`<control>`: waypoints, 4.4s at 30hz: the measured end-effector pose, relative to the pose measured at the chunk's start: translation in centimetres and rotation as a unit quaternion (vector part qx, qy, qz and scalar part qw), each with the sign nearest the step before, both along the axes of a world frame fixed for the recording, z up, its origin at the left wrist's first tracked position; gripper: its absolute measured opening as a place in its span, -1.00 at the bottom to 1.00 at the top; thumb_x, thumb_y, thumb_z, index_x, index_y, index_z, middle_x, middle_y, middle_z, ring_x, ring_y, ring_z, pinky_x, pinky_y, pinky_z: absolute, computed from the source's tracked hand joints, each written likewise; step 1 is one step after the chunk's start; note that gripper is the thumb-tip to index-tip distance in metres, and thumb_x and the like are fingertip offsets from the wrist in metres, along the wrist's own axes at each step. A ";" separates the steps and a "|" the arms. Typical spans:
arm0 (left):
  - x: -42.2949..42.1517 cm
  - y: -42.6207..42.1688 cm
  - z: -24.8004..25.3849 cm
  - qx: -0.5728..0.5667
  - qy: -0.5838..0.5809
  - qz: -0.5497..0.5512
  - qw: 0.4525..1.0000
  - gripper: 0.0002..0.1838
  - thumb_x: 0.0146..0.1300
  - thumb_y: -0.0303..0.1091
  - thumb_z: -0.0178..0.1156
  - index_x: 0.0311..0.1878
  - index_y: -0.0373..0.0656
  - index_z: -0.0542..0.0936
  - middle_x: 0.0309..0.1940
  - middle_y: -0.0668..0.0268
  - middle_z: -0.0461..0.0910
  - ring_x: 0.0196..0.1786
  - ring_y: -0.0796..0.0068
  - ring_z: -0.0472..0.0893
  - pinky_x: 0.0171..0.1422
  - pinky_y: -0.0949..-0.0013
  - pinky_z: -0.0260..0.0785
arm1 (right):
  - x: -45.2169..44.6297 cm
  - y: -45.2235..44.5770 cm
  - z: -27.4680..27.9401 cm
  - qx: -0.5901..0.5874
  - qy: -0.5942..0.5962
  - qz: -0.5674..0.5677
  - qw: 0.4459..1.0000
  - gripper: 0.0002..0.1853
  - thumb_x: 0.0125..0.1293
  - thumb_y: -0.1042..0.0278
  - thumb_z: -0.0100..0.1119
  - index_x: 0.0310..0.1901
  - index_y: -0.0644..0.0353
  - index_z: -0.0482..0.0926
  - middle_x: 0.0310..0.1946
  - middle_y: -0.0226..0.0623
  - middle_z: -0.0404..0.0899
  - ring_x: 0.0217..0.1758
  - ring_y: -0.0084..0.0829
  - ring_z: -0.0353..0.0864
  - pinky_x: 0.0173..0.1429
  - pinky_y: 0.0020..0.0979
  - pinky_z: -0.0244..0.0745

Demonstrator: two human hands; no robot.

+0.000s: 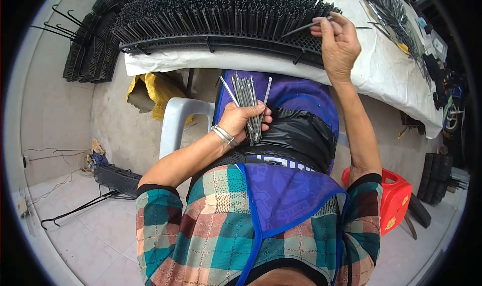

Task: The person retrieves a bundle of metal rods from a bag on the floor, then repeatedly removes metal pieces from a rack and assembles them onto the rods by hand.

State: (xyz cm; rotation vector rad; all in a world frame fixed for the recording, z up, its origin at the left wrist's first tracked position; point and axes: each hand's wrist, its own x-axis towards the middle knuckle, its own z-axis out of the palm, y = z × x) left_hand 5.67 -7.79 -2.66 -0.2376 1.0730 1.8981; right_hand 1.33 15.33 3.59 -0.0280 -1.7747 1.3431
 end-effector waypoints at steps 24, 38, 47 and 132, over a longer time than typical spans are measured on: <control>0.5 0.2 0.4 0.039 0.062 -0.034 0.997 -0.82 0.12 -0.45 0.23 -0.23 -0.29 0.49 -0.39 0.12 0.56 -0.34 0.30 0.60 -0.32 0.33 0.51 | 6.9 -5.1 -1.8 -0.053 -0.430 0.245 0.867 -0.71 0.21 0.41 0.17 -0.13 0.45 0.45 -0.50 -0.20 0.58 -0.59 -0.56 0.54 -0.58 -0.58 0.44; 1.0 0.4 1.3 0.037 0.051 -0.048 0.997 -0.69 0.20 -0.48 0.08 0.01 -0.33 0.40 -0.25 -0.02 0.56 -0.25 0.19 0.61 -0.23 0.22 0.56 | 1.0 1.5 1.0 0.028 0.001 -0.029 0.999 -0.80 0.24 0.54 0.09 -0.12 0.42 0.46 -0.46 -0.23 0.62 -0.53 -0.60 0.57 -0.45 -0.61 0.52; 1.1 0.4 1.1 0.004 0.068 -0.033 0.997 -0.75 0.09 -0.56 0.19 -0.12 -0.35 0.50 -0.39 0.19 0.54 -0.35 0.38 0.58 -0.29 0.30 0.59 | -1.9 1.0 -1.8 0.333 0.027 -0.077 0.939 -0.73 0.20 0.57 0.13 -0.03 0.35 0.49 -0.41 -0.27 0.63 -0.46 -0.63 0.59 -0.38 -0.62 0.53; 1.4 0.2 1.6 0.112 0.093 -0.188 0.971 -0.70 0.14 -0.48 0.20 -0.08 -0.40 0.46 -0.36 0.10 0.57 -0.37 0.31 0.59 -0.26 0.32 0.49 | 10.6 -3.7 -0.9 -0.192 -0.265 0.273 0.905 -0.85 0.04 0.54 0.25 -0.32 0.33 0.57 -0.47 -0.28 0.62 -0.49 -0.61 0.53 -0.39 -0.60 0.43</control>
